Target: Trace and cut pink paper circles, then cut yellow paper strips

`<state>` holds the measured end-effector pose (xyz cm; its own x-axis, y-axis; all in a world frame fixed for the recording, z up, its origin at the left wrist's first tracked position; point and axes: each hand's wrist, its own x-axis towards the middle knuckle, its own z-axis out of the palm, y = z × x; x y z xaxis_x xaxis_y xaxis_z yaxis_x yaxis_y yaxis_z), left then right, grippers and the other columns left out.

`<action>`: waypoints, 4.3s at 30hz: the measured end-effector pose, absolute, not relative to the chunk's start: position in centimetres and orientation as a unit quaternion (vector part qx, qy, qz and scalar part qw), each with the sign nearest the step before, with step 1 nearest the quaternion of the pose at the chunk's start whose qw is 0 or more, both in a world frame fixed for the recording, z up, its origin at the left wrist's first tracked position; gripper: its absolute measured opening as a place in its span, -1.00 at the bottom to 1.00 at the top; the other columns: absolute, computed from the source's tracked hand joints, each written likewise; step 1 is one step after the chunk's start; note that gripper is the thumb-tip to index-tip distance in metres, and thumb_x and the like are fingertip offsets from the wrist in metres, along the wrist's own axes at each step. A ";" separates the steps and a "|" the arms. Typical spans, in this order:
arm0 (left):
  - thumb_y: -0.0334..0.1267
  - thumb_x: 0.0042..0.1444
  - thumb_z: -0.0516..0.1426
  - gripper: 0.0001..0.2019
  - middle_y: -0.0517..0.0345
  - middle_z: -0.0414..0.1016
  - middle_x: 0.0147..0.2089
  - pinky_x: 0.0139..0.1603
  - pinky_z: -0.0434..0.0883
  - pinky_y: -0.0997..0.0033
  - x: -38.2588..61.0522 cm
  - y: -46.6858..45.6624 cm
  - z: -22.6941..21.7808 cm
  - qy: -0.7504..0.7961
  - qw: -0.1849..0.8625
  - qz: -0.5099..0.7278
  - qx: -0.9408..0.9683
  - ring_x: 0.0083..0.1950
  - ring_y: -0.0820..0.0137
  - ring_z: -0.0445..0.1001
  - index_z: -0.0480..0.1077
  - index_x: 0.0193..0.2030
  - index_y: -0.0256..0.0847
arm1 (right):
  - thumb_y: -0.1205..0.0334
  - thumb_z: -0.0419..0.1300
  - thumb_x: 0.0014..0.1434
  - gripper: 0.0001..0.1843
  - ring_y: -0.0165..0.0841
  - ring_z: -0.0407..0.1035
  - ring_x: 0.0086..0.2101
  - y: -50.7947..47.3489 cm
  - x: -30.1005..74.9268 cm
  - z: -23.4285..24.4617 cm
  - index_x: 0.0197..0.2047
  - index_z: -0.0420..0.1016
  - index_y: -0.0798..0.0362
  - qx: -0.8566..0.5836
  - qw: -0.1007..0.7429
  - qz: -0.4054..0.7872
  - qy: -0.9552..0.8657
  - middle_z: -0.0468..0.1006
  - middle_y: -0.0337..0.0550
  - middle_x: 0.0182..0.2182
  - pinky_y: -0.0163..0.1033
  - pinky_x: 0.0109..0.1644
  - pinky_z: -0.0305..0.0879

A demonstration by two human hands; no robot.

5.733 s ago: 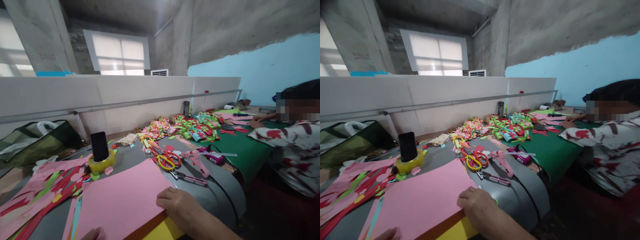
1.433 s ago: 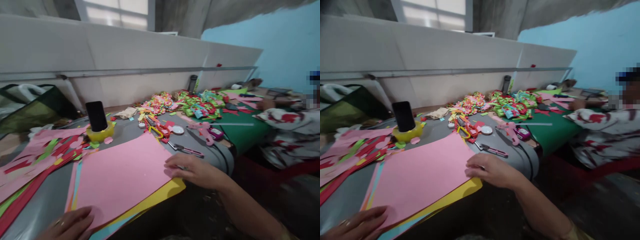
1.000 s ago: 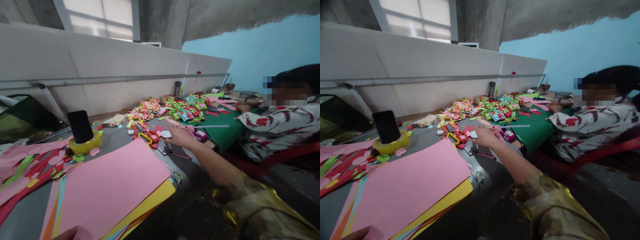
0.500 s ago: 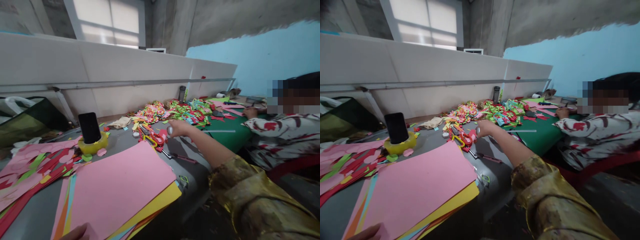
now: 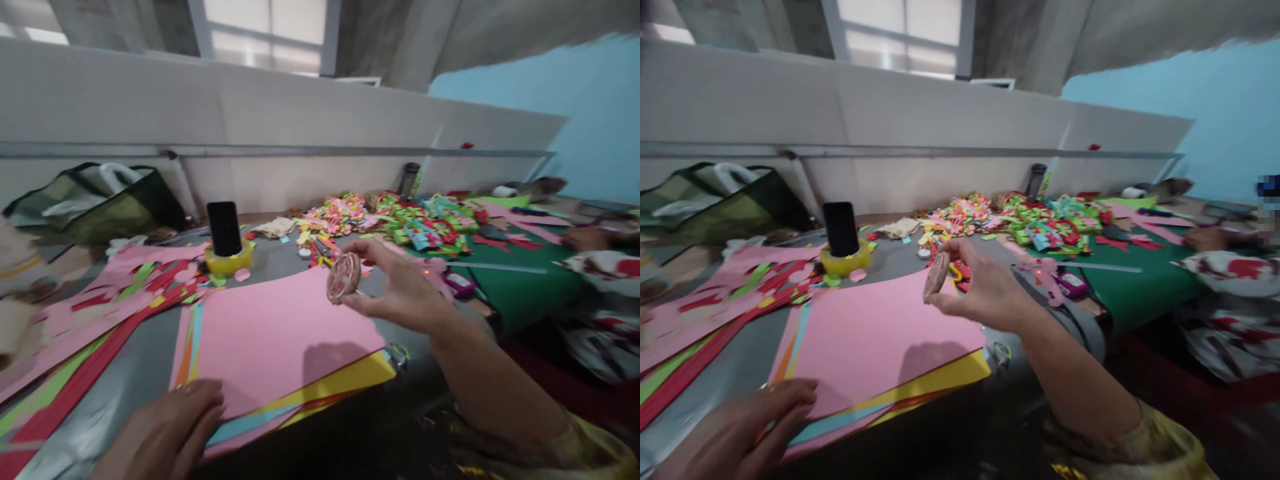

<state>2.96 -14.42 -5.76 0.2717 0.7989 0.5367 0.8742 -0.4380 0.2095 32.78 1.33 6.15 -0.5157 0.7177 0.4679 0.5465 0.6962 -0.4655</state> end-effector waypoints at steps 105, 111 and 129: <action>-0.38 0.18 0.10 -0.73 -0.03 0.49 -0.01 0.05 0.43 0.20 2.7 -19.5 -7.1 -0.573 0.056 -0.313 -0.756 0.02 0.27 0.45 0.37 0.03 -0.27 | 0.08 0.17 0.17 -0.51 -0.27 0.26 -0.04 -4.0 21.5 -2.5 0.16 0.35 -0.03 -0.177 0.152 0.239 -0.943 0.36 -0.01 -0.07 -0.12 0.04 0.29; -0.37 0.17 0.10 -0.72 -0.04 0.49 -0.01 0.05 0.44 0.19 2.8 -19.5 -7.1 -0.573 0.059 -0.317 -0.753 0.02 0.27 0.45 0.37 0.03 -0.27 | 0.11 0.18 0.17 -0.53 -0.24 0.27 -0.06 -4.2 21.3 -2.3 0.15 0.36 -0.05 -0.177 0.151 0.235 -0.944 0.38 -0.02 -0.08 -0.08 0.01 0.31; -0.30 0.17 0.09 -0.78 -0.05 0.50 -0.04 -0.02 0.46 0.21 3.1 -19.4 -5.9 -0.584 0.082 -0.295 -0.752 -0.01 0.25 0.47 0.37 -0.05 -0.24 | 0.07 0.16 0.17 -0.54 -0.25 0.28 -0.10 -4.3 21.4 -2.4 0.13 0.37 -0.04 -0.180 0.165 0.216 -0.945 0.39 -0.01 -0.11 -0.08 -0.01 0.29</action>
